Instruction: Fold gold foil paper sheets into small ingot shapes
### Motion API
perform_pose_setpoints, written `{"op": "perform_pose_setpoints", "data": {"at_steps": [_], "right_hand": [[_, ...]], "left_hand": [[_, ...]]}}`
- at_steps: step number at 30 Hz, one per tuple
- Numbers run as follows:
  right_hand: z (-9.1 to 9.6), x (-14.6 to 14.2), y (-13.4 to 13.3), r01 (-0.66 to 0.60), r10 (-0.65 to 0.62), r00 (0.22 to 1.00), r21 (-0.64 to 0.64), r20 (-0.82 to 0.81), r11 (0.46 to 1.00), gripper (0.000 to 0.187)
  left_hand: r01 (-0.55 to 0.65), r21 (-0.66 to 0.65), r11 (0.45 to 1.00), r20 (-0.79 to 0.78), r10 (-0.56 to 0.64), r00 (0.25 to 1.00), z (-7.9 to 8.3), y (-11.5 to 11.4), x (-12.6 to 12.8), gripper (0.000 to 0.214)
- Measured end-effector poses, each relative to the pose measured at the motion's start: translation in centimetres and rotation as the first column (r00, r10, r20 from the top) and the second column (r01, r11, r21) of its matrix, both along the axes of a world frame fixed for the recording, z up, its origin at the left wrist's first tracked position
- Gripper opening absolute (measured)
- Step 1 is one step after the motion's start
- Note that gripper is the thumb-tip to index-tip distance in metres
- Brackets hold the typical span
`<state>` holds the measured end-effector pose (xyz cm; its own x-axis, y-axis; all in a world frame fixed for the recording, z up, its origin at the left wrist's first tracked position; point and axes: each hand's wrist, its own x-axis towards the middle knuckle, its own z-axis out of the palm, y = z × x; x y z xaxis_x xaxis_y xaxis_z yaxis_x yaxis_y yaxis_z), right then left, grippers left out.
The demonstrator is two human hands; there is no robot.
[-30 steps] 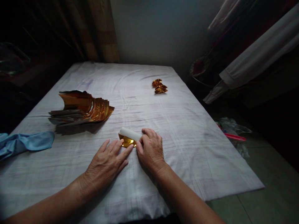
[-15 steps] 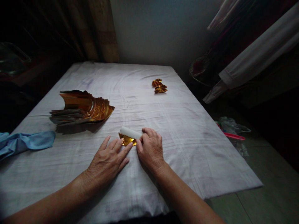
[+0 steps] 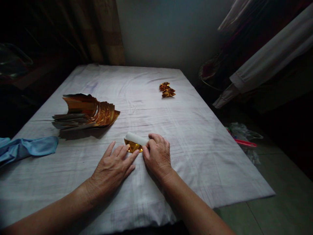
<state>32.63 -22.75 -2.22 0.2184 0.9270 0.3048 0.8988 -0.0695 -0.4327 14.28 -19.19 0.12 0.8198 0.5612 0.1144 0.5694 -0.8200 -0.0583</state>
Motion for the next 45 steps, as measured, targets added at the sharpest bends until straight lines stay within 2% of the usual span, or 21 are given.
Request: {"op": "perform_pose_setpoints", "data": {"at_steps": [5, 10, 15, 19, 23, 31, 34, 36, 39, 42, 45], "right_hand": [[0.1, -0.1, 0.0, 0.009, -0.009, 1.0, -0.002, -0.024, 1.0, 0.014], [-0.1, 0.2, 0.0, 0.006, -0.005, 0.999, 0.019, -0.049, 1.0, 0.005], [-0.2, 0.6, 0.0, 0.006, -0.004, 0.996, 0.025, -0.085, 1.0, 0.012], [-0.2, 0.3, -0.2, 0.005, -0.002, 0.998, 0.041, -0.063, 0.999, 0.008], [-0.1, 0.0, -0.3, -0.027, 0.028, 0.999, 0.029, -0.025, 0.999, 0.018], [-0.2, 0.5, -0.2, -0.032, 0.032, 0.997, -0.004, -0.075, 0.999, 0.008], [-0.4, 0.8, -0.3, -0.039, 0.041, 0.996, 0.025, -0.085, 0.999, 0.01], [-0.2, 0.8, -0.4, -0.041, 0.048, 0.995, 0.089, -0.082, 0.995, 0.016], [0.3, 0.5, -0.6, -0.1, 0.106, 0.994, 0.18, -0.025, 0.979, 0.02], [0.8, -0.2, -0.7, -0.209, 0.205, 0.978, 0.124, 0.044, 0.97, 0.018], [0.8, -0.6, -0.8, -0.253, 0.248, 0.965, 0.054, 0.086, 0.966, 0.018]], "left_hand": [[-0.004, 0.025, 1.0, -0.014, 0.004, 1.0, 0.2, 0.0, 0.3, 0.045], [0.001, 0.05, 0.999, -0.006, -0.001, 1.0, 0.2, 0.0, 0.4, 0.044], [-0.001, 0.046, 0.999, 0.009, 0.001, 1.0, 0.1, 0.0, 0.4, 0.043], [-0.013, 0.036, 0.999, -0.01, 0.013, 1.0, 0.4, 0.0, 0.5, 0.045], [-0.003, 0.029, 1.0, -0.034, 0.004, 0.999, 0.6, 0.0, 0.5, 0.048], [0.054, 0.036, 0.998, -0.009, -0.053, 0.999, 0.2, 0.3, -0.6, 0.046], [0.081, 0.036, 0.996, -0.012, -0.081, 0.997, 0.3, 0.4, -0.8, 0.044], [0.083, 0.035, 0.996, -0.021, -0.082, 0.996, 0.3, 0.4, -0.8, 0.044], [0.069, 0.044, 0.997, -0.03, -0.067, 0.997, 0.4, 0.4, -0.6, 0.043], [0.072, 0.05, 0.996, -0.022, -0.071, 0.997, 0.5, 0.3, -0.4, 0.043], [0.08, 0.047, 0.996, -0.016, -0.079, 0.997, 0.6, 0.3, -0.5, 0.047]]}}
